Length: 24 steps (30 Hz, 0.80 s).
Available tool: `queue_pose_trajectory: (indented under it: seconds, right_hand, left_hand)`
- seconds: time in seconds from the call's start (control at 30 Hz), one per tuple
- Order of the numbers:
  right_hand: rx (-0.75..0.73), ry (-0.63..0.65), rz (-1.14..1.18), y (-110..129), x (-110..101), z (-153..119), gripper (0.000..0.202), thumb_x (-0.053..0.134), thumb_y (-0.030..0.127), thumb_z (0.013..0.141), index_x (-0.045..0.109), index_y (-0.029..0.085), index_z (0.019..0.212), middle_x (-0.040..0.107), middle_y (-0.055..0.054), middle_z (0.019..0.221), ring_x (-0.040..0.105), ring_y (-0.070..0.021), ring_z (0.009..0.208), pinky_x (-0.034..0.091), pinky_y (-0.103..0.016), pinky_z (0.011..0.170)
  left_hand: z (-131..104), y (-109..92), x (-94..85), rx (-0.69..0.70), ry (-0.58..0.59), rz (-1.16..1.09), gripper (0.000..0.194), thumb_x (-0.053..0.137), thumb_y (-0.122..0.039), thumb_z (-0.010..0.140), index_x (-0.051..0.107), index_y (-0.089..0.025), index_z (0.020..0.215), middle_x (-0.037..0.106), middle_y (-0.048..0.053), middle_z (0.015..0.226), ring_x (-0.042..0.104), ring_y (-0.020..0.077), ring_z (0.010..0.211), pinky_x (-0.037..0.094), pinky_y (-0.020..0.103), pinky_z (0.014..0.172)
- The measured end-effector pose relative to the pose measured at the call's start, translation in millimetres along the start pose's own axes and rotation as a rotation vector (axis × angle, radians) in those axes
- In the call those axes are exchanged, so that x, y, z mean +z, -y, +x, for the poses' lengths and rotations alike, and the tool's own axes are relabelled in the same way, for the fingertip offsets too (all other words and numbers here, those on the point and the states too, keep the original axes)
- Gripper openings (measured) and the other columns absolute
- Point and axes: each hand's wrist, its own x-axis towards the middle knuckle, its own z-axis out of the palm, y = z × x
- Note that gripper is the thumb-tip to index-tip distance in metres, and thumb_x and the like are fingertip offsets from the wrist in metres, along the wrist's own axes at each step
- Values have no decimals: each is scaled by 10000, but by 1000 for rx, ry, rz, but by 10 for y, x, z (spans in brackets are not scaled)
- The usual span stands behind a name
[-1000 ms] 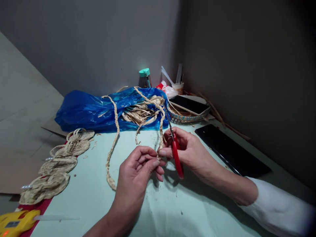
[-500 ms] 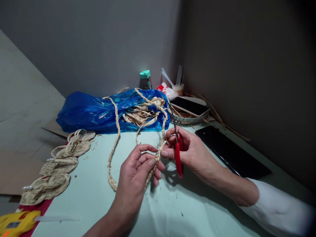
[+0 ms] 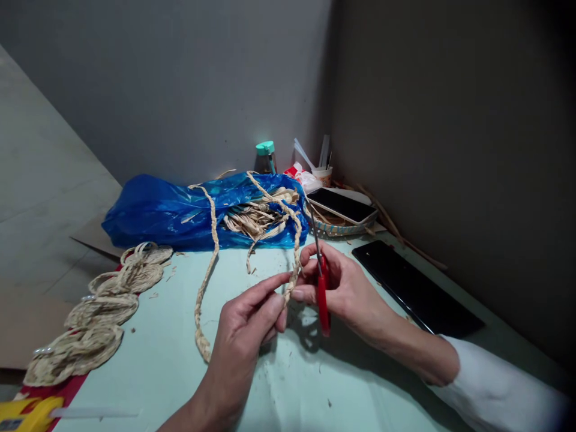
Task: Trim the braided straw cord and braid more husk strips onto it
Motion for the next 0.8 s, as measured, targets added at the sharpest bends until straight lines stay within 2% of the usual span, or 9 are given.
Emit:
queue_pose_trajectory:
  seconds: [0.17, 0.3, 0.4, 0.5, 0.57, 0.67, 0.73, 0.8]
  right_hand:
    - [2, -34, -46, 2, -23, 14, 397, 814, 212, 634, 488, 207, 861, 558, 70, 705, 525, -85, 615, 423, -212, 587]
    - [-17, -94, -148, -2, -63, 20, 318, 731, 346, 743, 485, 214, 896, 596, 39, 694, 524, -105, 560, 414, -234, 537]
    - [-34, -91, -383, -27, -92, 10, 279, 674, 407, 792, 503, 216, 901, 588, 34, 671, 512, -121, 556, 401, -246, 531]
    - [-127, -82, -661, -38, -116, -8, 265, 677, 395, 788, 499, 221, 879, 509, 63, 609, 440, -112, 542, 362, -241, 531]
    - [-206, -70, -815, -24, -121, -25, 266, 668, 387, 788, 485, 222, 884, 490, 66, 604, 412, -114, 541, 351, -247, 544]
    - [-305, -41, -1041, 2, -113, -51, 337, 675, 414, 755, 484, 210, 943, 570, 15, 705, 478, -150, 611, 365, -276, 593]
    - [-321, -19, -1164, 3, -105, -62, 385, 663, 432, 749, 494, 194, 1000, 613, -27, 763, 531, -189, 665, 370, -296, 618]
    - [-312, 17, -1236, -9, -98, -62, 387, 624, 434, 776, 504, 180, 1043, 639, -54, 781, 567, -216, 691, 373, -308, 630]
  left_hand:
    - [32, -17, 3, 27, -81, 46, 295, 718, -359, 780, 733, -151, 988, 490, -23, 561, 347, 69, 524, 253, 193, 485]
    - [46, -11, -6, 23, -47, 42, 207, 644, -350, 843, 678, -147, 873, 513, -24, 556, 293, 51, 467, 185, 185, 443]
    - [52, -12, -10, 18, -37, -6, 197, 630, -348, 849, 634, -152, 841, 529, -23, 563, 312, 47, 453, 189, 173, 440]
    - [59, -32, -20, 9, -29, -64, 198, 625, -354, 851, 609, -156, 851, 529, -28, 560, 325, 43, 445, 198, 167, 438]
    - [69, -51, -33, 5, -23, -98, 205, 621, -354, 856, 607, -152, 885, 520, -33, 555, 308, 39, 439, 186, 166, 432]
    - [86, -73, -62, 12, 8, -160, 277, 605, -332, 880, 594, -151, 1089, 503, -46, 549, 269, 40, 439, 179, 170, 438]
    - [90, -82, -80, 9, 57, -213, 354, 588, -309, 898, 551, -148, 1211, 481, -56, 543, 238, 44, 445, 180, 175, 444]
    - [86, -87, -90, -9, 117, -267, 370, 575, -288, 907, 540, -136, 1243, 453, -60, 539, 215, 47, 452, 167, 179, 445]
